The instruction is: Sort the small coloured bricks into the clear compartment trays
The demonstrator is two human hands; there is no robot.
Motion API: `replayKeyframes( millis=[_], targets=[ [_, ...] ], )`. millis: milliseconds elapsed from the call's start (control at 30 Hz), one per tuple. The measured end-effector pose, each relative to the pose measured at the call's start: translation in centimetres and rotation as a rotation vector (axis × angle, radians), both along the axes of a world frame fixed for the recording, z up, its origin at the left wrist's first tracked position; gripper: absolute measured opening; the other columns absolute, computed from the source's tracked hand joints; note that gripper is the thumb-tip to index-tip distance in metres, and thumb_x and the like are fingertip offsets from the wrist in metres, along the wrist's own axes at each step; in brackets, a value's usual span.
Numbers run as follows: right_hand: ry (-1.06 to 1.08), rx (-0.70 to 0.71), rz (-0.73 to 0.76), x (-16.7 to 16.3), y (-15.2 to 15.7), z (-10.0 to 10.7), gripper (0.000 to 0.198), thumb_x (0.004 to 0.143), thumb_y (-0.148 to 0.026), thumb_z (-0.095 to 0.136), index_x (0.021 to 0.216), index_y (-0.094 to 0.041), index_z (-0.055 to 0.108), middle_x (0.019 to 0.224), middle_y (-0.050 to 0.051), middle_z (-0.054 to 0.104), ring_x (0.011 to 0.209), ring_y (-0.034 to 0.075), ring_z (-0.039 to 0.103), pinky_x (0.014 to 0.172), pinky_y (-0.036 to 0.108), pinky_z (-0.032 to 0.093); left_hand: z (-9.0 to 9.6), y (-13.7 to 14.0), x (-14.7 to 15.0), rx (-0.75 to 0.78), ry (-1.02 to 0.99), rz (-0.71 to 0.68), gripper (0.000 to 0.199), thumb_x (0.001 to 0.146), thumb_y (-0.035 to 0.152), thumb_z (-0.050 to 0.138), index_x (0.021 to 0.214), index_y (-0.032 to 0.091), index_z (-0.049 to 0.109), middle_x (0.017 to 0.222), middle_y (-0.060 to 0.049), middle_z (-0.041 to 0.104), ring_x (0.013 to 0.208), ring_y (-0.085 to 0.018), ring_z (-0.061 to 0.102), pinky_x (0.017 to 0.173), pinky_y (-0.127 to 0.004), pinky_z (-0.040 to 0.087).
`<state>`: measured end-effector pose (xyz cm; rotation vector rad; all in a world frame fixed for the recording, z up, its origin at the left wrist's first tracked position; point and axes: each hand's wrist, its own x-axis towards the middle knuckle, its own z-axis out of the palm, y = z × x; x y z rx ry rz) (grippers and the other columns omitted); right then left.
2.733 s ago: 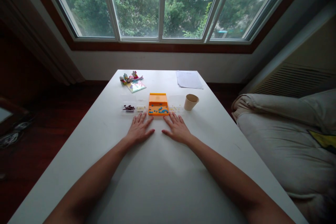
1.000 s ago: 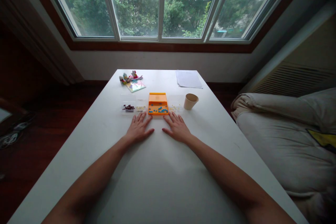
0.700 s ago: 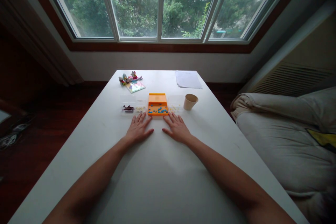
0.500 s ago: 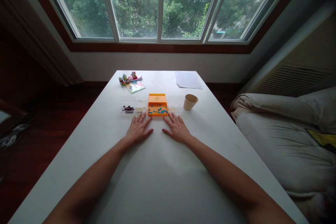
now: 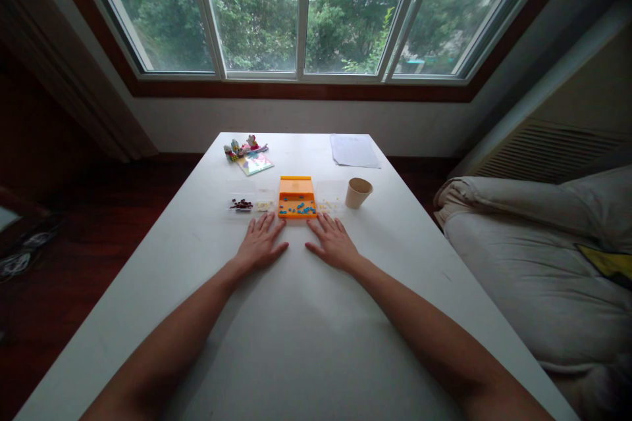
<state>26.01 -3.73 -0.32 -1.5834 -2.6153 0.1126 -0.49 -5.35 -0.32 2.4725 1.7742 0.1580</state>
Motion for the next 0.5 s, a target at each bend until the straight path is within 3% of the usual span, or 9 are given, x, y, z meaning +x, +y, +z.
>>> replayKeyframes(
  millis=[500],
  targets=[
    [0.020, 0.000, 0.001, 0.05, -0.01, -0.02, 0.075, 0.095, -0.070, 0.034, 0.158, -0.028, 0.029, 0.167, 0.009, 0.014, 0.155, 0.029, 0.011, 0.123, 0.052, 0.013, -0.27, 0.08, -0.07, 0.012, -0.007, -0.005, 0.071, 0.095, 0.065, 0.038, 0.157, 0.033, 0.029, 0.168, -0.005, 0.015, 0.155, -0.030, 0.010, 0.124, -0.053, 0.009]
  ],
)
